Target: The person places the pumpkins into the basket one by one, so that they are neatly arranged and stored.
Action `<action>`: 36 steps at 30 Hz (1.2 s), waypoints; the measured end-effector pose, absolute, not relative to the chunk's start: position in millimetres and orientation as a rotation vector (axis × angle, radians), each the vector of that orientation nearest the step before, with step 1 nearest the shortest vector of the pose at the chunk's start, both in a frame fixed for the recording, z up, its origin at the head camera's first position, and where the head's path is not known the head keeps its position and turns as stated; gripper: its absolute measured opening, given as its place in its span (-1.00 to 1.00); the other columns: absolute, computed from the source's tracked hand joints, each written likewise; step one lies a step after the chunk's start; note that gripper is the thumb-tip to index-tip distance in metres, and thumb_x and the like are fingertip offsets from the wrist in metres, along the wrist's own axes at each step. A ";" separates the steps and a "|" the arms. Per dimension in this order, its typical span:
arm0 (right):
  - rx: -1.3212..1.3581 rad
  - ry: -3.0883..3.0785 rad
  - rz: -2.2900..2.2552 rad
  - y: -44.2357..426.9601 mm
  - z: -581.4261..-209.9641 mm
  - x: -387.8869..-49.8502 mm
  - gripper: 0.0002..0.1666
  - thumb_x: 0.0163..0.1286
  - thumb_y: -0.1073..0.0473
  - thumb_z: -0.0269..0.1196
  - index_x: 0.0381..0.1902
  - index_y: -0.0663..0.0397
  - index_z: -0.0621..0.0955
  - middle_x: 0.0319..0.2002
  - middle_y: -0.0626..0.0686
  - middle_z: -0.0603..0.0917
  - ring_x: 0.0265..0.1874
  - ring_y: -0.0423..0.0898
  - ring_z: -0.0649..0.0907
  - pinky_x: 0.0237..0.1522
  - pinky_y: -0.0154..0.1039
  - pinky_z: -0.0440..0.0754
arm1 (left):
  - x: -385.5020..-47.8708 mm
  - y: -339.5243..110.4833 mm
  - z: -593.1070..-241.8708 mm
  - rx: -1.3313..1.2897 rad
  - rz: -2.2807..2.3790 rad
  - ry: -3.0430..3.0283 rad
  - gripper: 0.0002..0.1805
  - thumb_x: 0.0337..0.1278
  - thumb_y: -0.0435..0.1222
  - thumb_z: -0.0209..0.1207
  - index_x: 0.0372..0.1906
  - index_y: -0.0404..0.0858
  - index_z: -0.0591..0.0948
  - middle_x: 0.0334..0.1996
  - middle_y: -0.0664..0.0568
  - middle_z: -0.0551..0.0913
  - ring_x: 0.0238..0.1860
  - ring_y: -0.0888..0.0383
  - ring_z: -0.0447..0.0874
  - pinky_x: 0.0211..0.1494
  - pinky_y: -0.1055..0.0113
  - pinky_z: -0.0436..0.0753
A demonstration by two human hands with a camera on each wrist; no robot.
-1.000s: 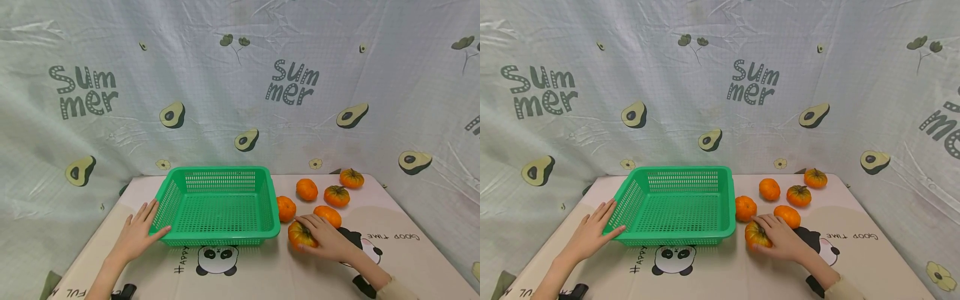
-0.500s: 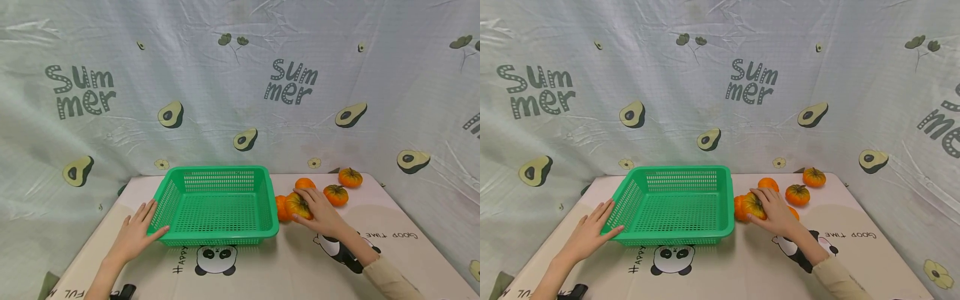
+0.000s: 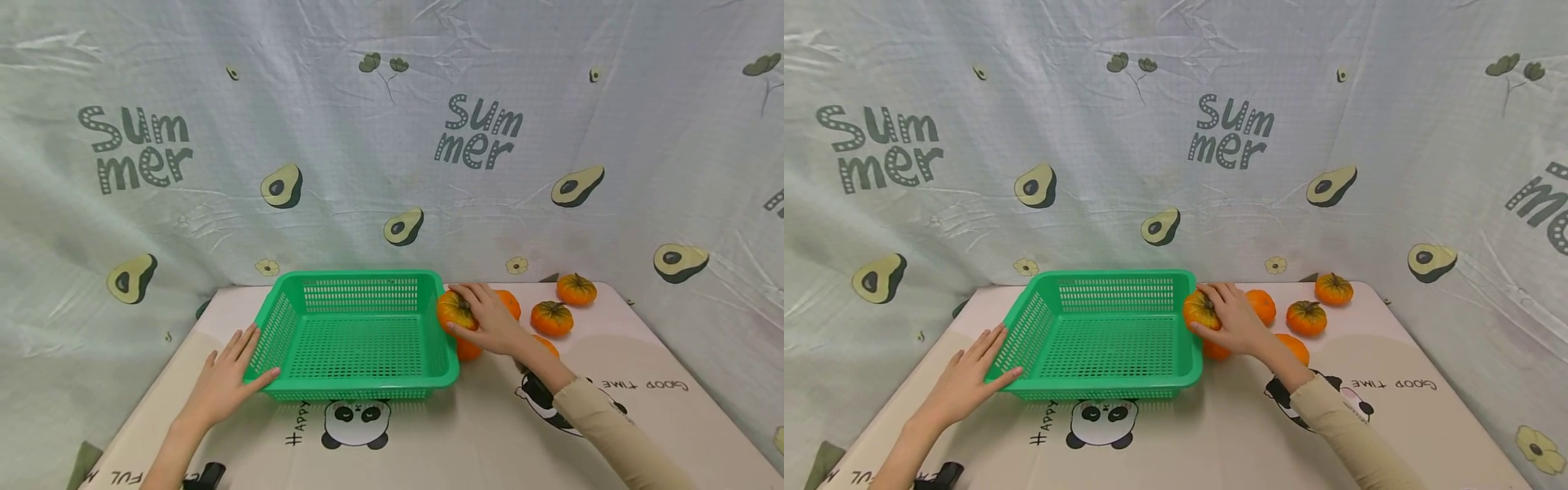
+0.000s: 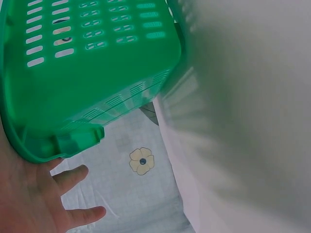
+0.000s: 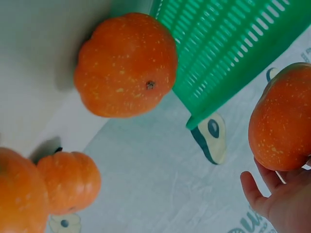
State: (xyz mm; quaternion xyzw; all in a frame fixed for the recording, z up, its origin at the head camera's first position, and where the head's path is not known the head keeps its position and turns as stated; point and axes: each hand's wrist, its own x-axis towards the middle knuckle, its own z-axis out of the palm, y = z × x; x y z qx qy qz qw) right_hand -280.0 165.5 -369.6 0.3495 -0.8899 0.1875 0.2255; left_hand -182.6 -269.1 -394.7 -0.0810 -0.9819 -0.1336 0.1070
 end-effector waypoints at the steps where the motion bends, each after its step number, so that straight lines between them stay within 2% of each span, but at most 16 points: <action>1: 0.962 -2.459 0.517 162.8 -369.8 -282.8 -0.27 0.13 -0.10 0.21 0.20 0.08 0.34 0.06 0.09 0.43 0.05 0.00 0.38 0.07 0.02 0.39 | -182.6 -269.0 -394.8 -0.239 -0.395 -2.890 -0.06 0.02 0.18 0.02 0.36 -0.33 0.04 0.36 -0.24 0.06 0.36 -0.21 -0.04 0.16 -0.36 0.00; 11: 0.994 -2.513 0.437 138.8 -371.5 -307.1 -0.27 0.15 -0.13 0.18 0.19 0.15 0.36 0.04 0.14 0.45 0.01 0.03 0.37 0.09 0.02 0.34 | -182.2 -270.5 -396.0 -0.241 -0.407 -2.882 -0.06 0.03 0.18 0.01 0.36 -0.33 0.04 0.36 -0.24 0.06 0.36 -0.21 -0.04 0.16 -0.36 0.00; 21: 1.023 -2.584 0.351 117.9 -371.9 -327.6 -0.25 0.19 -0.23 0.10 0.23 0.06 0.32 0.10 0.11 0.41 0.05 0.06 0.36 0.08 0.05 0.33 | -182.6 -270.1 -398.1 -0.236 -0.418 -2.877 -0.07 0.02 0.16 0.03 0.36 -0.33 0.05 0.36 -0.23 0.06 0.35 -0.21 -0.02 0.17 -0.35 0.01; 36: 1.056 -2.686 0.245 99.0 -371.2 -352.7 -0.27 0.17 -0.31 0.07 0.19 -0.02 0.36 0.10 0.06 0.44 0.08 0.05 0.36 0.03 0.05 0.31 | -181.6 -269.4 -398.8 -0.236 -0.428 -2.866 -0.07 0.03 0.17 0.01 0.35 -0.35 0.06 0.36 -0.23 0.06 0.34 -0.23 0.01 0.16 -0.36 0.05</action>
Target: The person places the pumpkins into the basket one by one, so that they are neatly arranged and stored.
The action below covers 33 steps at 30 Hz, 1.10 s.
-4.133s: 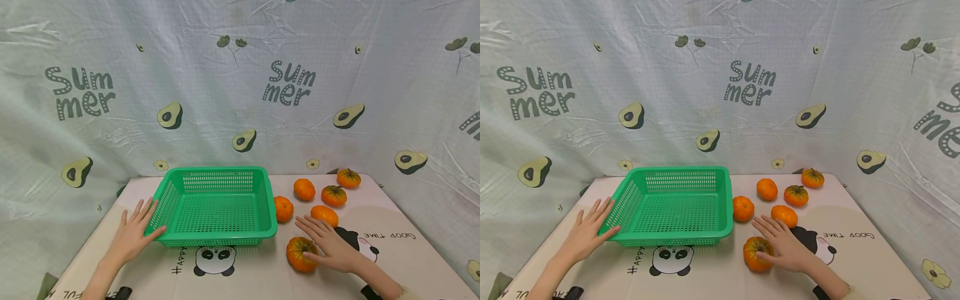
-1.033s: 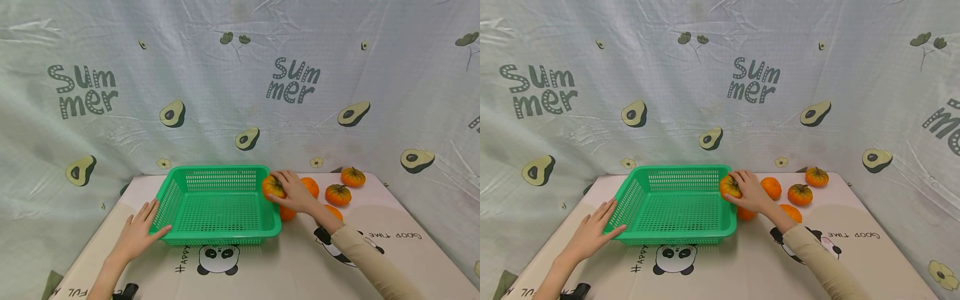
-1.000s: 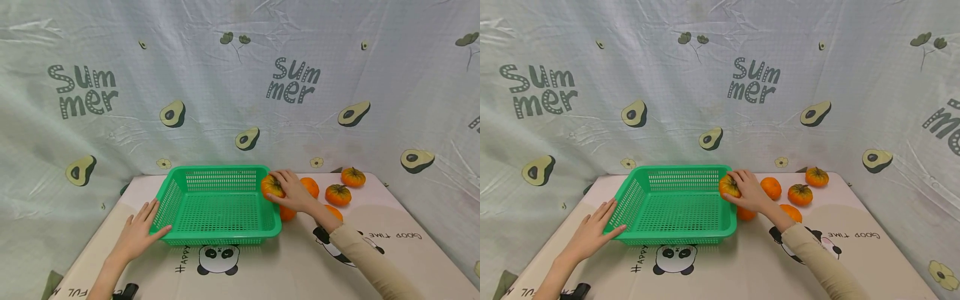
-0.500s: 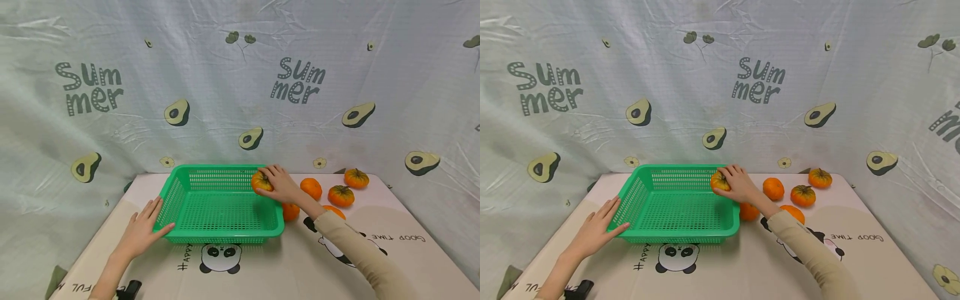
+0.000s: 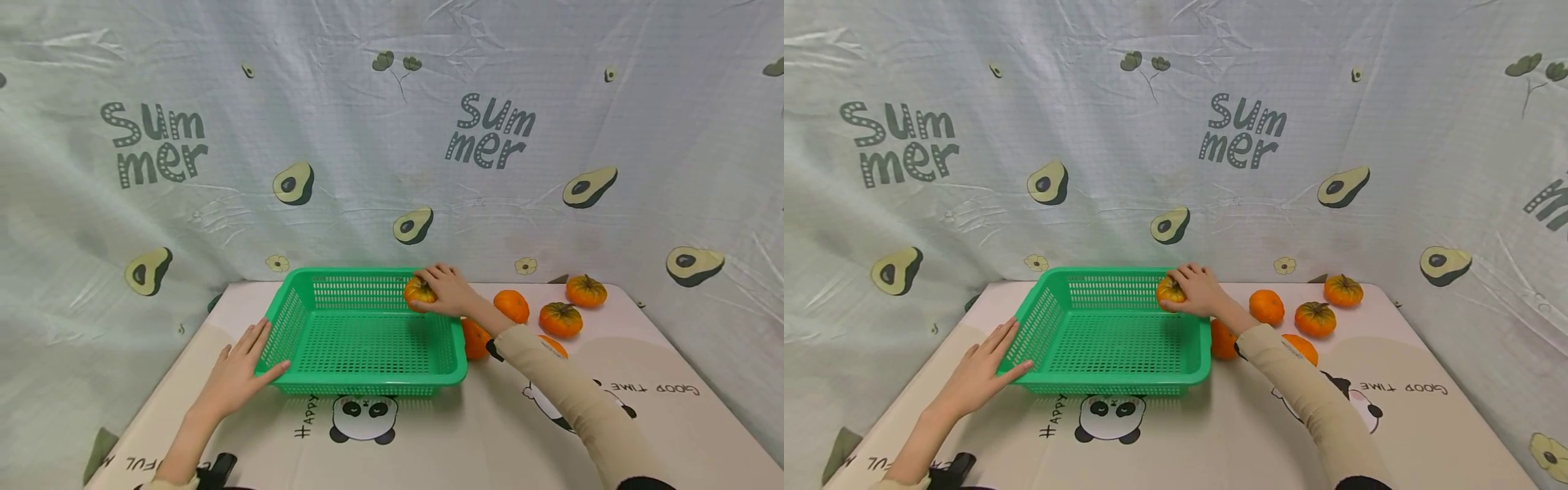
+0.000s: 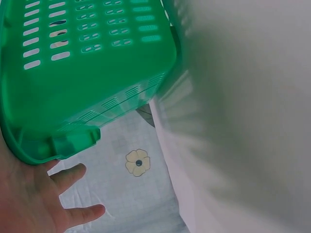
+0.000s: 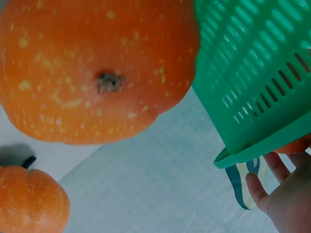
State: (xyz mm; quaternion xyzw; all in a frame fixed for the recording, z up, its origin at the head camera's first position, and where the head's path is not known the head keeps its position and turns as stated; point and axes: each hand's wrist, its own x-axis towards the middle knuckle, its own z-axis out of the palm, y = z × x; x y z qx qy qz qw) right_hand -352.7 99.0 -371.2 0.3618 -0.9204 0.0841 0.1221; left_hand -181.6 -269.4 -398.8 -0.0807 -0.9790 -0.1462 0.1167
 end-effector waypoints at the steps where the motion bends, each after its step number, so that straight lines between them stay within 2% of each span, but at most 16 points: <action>1: 1.064 -2.692 0.231 98.7 -371.2 -354.1 -0.28 0.17 -0.31 0.07 0.18 -0.04 0.37 0.09 0.05 0.45 0.06 0.04 0.37 0.02 0.04 0.31 | -181.8 -269.4 -399.0 -0.237 -0.429 -2.865 -0.07 0.03 0.17 0.02 0.35 -0.35 0.06 0.36 -0.23 0.07 0.34 -0.23 0.02 0.15 -0.36 0.05; 8: 1.130 -2.753 0.136 95.1 -372.4 -363.9 -0.29 0.16 -0.32 0.06 0.15 -0.04 0.39 0.03 -0.01 0.49 -0.06 -0.03 0.35 -0.09 -0.05 0.31 | -182.4 -270.0 -399.0 -0.240 -0.430 -2.856 -0.08 0.03 0.17 0.02 0.35 -0.36 0.07 0.35 -0.23 0.08 0.33 -0.24 0.04 0.14 -0.36 0.07; 14: 1.141 -2.786 -0.019 89.8 -375.7 -371.1 -0.26 0.15 -0.36 0.03 0.17 -0.06 0.37 0.05 -0.02 0.49 -0.09 -0.03 0.33 -0.07 -0.03 0.30 | -182.3 -270.3 -399.5 -0.251 -0.444 -2.850 -0.08 0.04 0.16 0.02 0.36 -0.34 0.06 0.36 -0.22 0.07 0.33 -0.24 0.04 0.12 -0.37 0.08; 27: 1.186 -2.822 -0.112 82.3 -380.2 -370.4 -0.26 0.14 -0.36 0.06 0.15 -0.06 0.37 0.07 -0.02 0.48 -0.04 -0.02 0.35 -0.02 0.04 0.29 | -180.6 -268.9 -398.3 -0.248 -0.455 -2.852 -0.09 0.04 0.15 0.03 0.35 -0.34 0.07 0.35 -0.23 0.08 0.32 -0.25 0.05 0.12 -0.36 0.10; 33: 1.201 -2.796 -0.184 79.2 -375.4 -366.4 -0.33 0.20 -0.29 0.06 0.14 -0.05 0.40 0.07 -0.02 0.49 -0.02 0.02 0.38 -0.01 0.07 0.30 | -180.6 -268.5 -397.9 -0.239 -0.449 -2.855 -0.09 0.04 0.16 0.02 0.35 -0.35 0.07 0.35 -0.23 0.09 0.32 -0.25 0.06 0.12 -0.36 0.12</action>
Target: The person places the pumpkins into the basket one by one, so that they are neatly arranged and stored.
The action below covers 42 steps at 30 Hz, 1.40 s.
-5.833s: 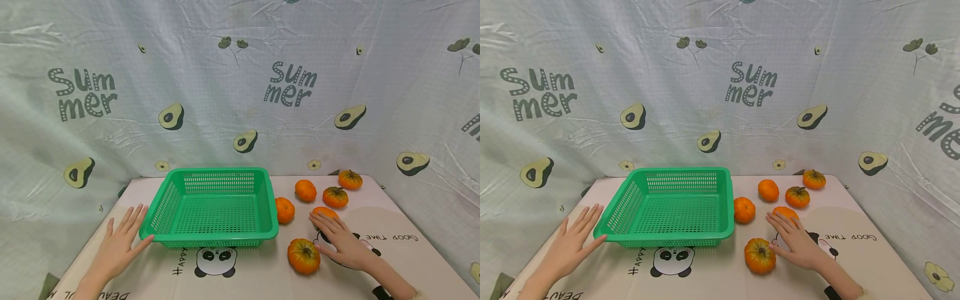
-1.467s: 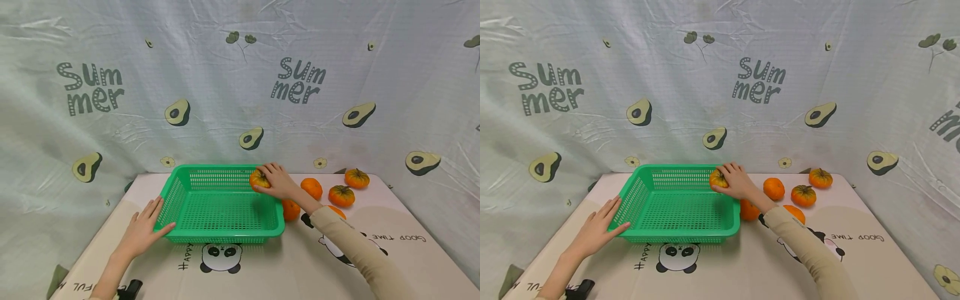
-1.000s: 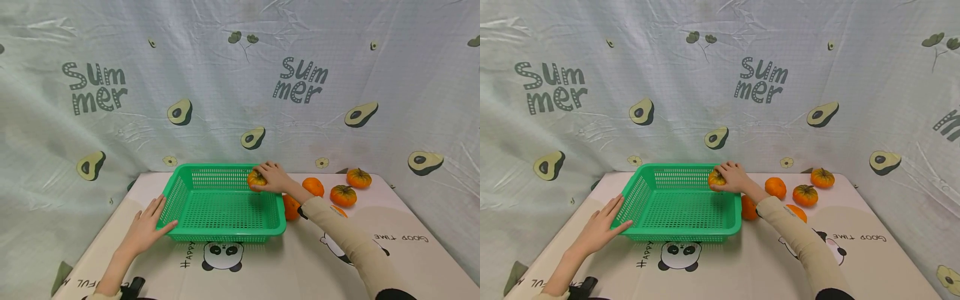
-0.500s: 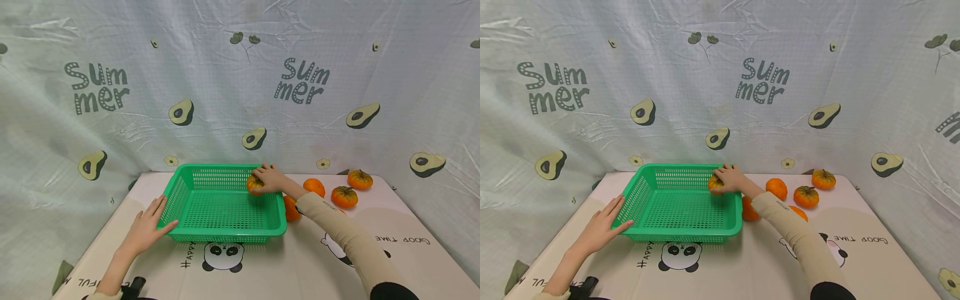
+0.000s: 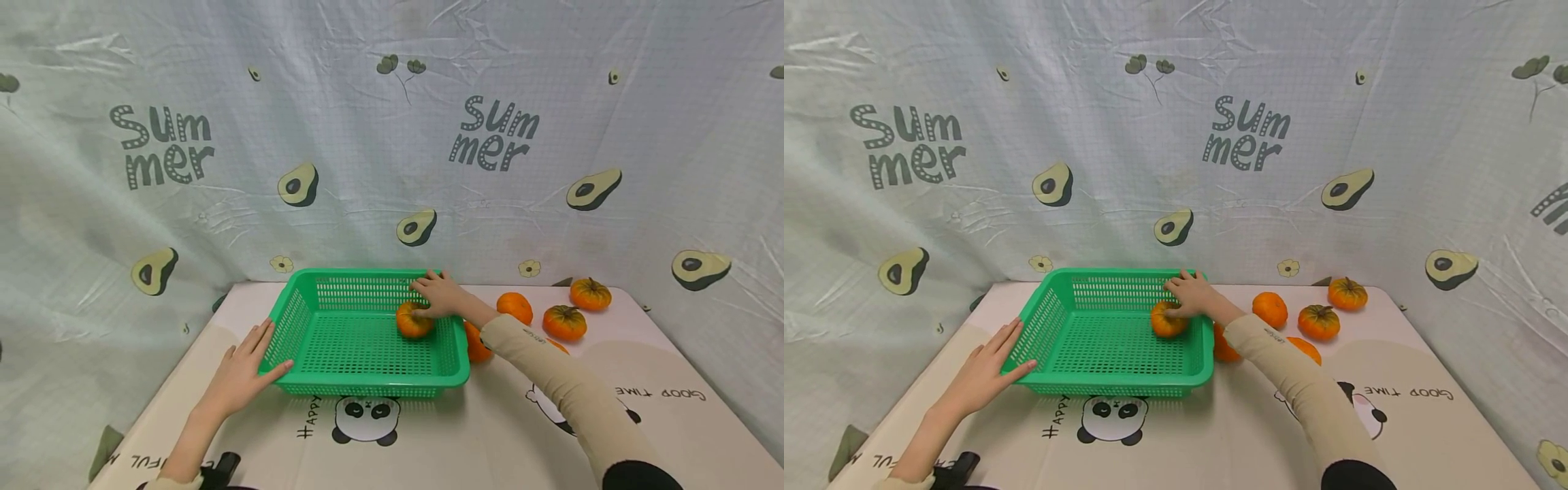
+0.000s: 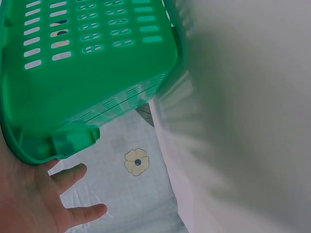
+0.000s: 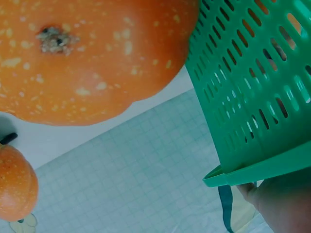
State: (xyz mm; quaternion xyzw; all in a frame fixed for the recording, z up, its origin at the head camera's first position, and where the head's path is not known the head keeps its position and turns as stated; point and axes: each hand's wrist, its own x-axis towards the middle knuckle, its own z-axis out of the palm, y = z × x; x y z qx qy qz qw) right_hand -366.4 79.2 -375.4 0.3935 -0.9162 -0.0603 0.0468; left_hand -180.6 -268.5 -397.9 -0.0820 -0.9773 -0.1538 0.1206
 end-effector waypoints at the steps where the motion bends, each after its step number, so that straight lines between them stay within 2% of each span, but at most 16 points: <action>1: 1.207 -2.786 -0.200 79.0 -375.0 -365.8 -0.35 0.20 -0.28 0.06 0.14 -0.05 0.41 0.06 -0.02 0.50 -0.02 0.02 0.38 -0.01 0.07 0.31 | -180.7 -268.3 -398.1 -0.239 -0.449 -2.856 -0.09 0.04 0.16 0.02 0.35 -0.35 0.07 0.35 -0.24 0.09 0.32 -0.25 0.06 0.12 -0.36 0.12; 10: 1.227 -2.758 -0.253 79.2 -375.8 -364.7 -0.39 0.21 -0.25 0.07 0.14 -0.09 0.42 0.02 -0.01 0.49 -0.03 0.00 0.36 0.03 0.11 0.33 | -180.3 -267.8 -398.1 -0.242 -0.461 -2.853 -0.09 0.05 0.15 0.02 0.35 -0.35 0.06 0.35 -0.23 0.07 0.32 -0.26 0.05 0.11 -0.35 0.11; 17: 1.265 -2.703 -0.239 78.6 -374.8 -362.3 -0.49 0.19 -0.23 0.12 0.04 -0.16 0.48 -0.01 -0.04 0.51 -0.09 -0.02 0.37 -0.08 0.03 0.33 | -180.1 -267.8 -398.1 -0.236 -0.463 -2.853 -0.09 0.05 0.14 0.02 0.35 -0.36 0.06 0.35 -0.24 0.06 0.32 -0.26 0.04 0.11 -0.36 0.10; 23: 1.273 -2.670 -0.194 82.1 -371.3 -358.0 -0.53 0.21 -0.19 0.11 0.03 -0.16 0.49 -0.02 -0.04 0.51 -0.08 -0.01 0.38 -0.07 0.03 0.34 | -179.7 -267.6 -399.0 -0.230 -0.464 -2.856 -0.09 0.05 0.14 0.02 0.35 -0.36 0.06 0.35 -0.25 0.07 0.31 -0.27 0.05 0.12 -0.35 0.11; 29: 1.284 -2.604 -0.026 94.4 -365.6 -351.0 -0.60 0.23 -0.11 0.13 -0.01 -0.12 0.52 -0.06 -0.05 0.53 -0.13 -0.04 0.38 -0.13 -0.03 0.32 | -180.5 -267.5 -399.4 -0.232 -0.463 -2.852 -0.09 0.05 0.14 0.02 0.35 -0.36 0.07 0.35 -0.25 0.08 0.31 -0.27 0.06 0.12 -0.34 0.12; 37: 1.265 -2.475 0.080 118.6 -358.4 -330.9 -0.64 0.23 -0.02 0.15 -0.03 -0.06 0.53 -0.09 -0.04 0.58 -0.09 -0.03 0.44 -0.06 0.01 0.40 | -181.2 -267.4 -398.7 -0.230 -0.450 -2.850 -0.09 0.05 0.15 0.02 0.35 -0.36 0.08 0.34 -0.25 0.09 0.31 -0.27 0.06 0.11 -0.34 0.12; 42: 1.215 -2.438 0.122 135.4 -362.8 -317.0 -0.66 0.21 0.04 0.19 -0.05 -0.06 0.54 -0.12 -0.04 0.59 -0.10 -0.04 0.45 -0.11 -0.06 0.41 | -180.9 -267.6 -398.0 -0.233 -0.457 -2.848 -0.09 0.05 0.14 0.02 0.35 -0.37 0.07 0.34 -0.25 0.08 0.31 -0.27 0.05 0.12 -0.34 0.11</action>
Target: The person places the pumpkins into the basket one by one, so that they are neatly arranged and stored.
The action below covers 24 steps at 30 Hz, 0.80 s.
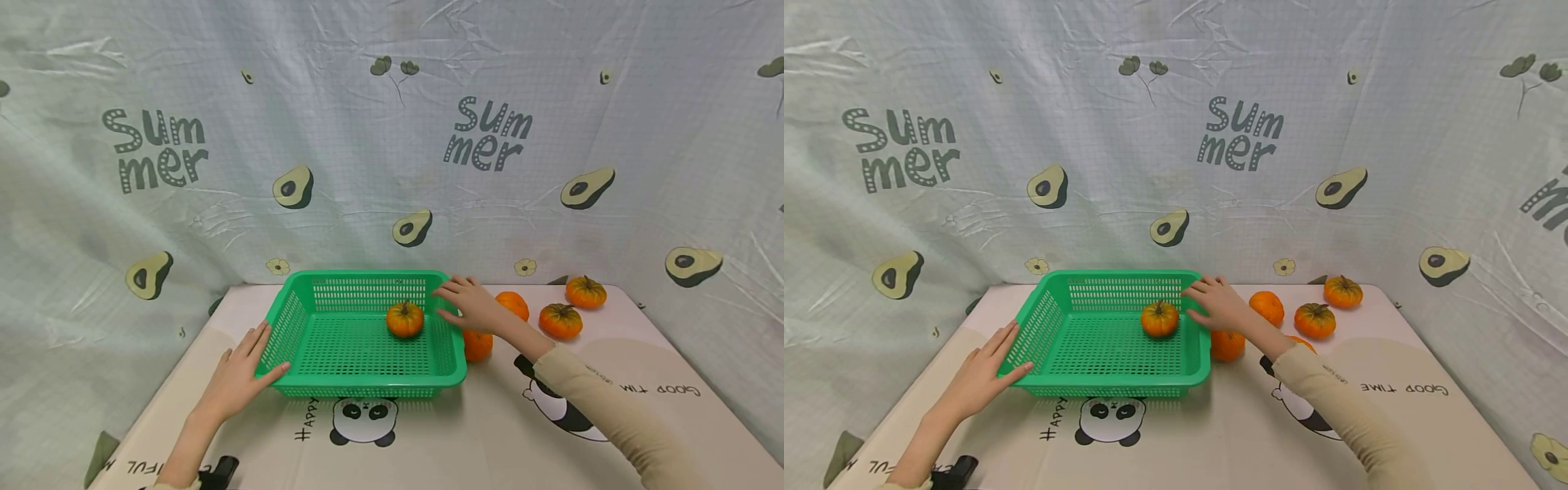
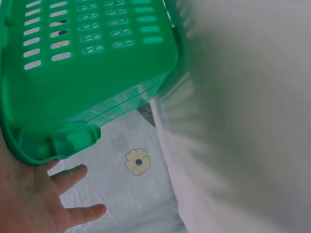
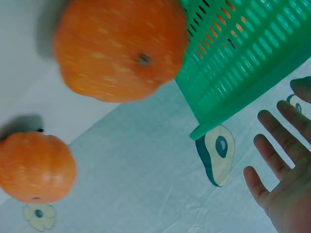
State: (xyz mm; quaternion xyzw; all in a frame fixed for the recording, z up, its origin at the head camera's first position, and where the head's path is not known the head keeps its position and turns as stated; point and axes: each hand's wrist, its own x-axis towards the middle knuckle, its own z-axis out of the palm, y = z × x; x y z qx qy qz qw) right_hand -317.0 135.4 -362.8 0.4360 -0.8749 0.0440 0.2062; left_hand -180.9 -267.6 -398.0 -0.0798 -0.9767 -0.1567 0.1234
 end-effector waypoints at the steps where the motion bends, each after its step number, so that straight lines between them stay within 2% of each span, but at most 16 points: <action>1: 1.202 -2.441 0.134 138.6 -364.8 -314.5 -0.66 0.20 0.04 0.19 -0.05 -0.05 0.54 -0.11 -0.03 0.59 -0.09 -0.04 0.45 -0.10 -0.06 0.41 | -181.0 -267.6 -398.0 -0.233 -0.458 -2.849 -0.09 0.05 0.14 0.03 0.35 -0.37 0.07 0.34 -0.25 0.08 0.31 -0.27 0.05 0.12 -0.34 0.11; 8: 1.091 -2.524 0.178 156.9 -377.4 -300.6 -0.62 0.24 0.07 0.14 0.01 0.02 0.51 -0.06 0.00 0.57 -0.06 -0.03 0.45 -0.03 -0.04 0.41 | -181.8 -268.2 -398.6 -0.236 -0.465 -2.853 -0.09 0.05 0.14 0.02 0.35 -0.37 0.06 0.35 -0.25 0.07 0.32 -0.27 0.03 0.13 -0.35 0.08; 18: 1.015 -2.528 0.141 174.4 -387.8 -290.7 -0.59 0.25 0.09 0.12 0.03 0.12 0.49 -0.05 0.06 0.55 -0.08 -0.02 0.45 -0.09 -0.08 0.46 | -181.1 -266.6 -397.7 -0.241 -0.479 -2.853 -0.09 0.06 0.14 0.02 0.35 -0.37 0.05 0.35 -0.25 0.05 0.32 -0.28 0.02 0.13 -0.35 0.07; 24: 1.055 -2.608 0.123 182.1 -392.9 -288.6 -0.41 0.16 0.05 0.20 0.13 0.17 0.42 0.08 0.10 0.48 0.04 0.05 0.41 0.02 0.08 0.41 | -181.6 -266.5 -396.8 -0.241 -0.475 -2.850 -0.10 0.07 0.12 0.03 0.36 -0.36 0.04 0.35 -0.25 0.06 0.32 -0.27 0.03 0.12 -0.35 0.09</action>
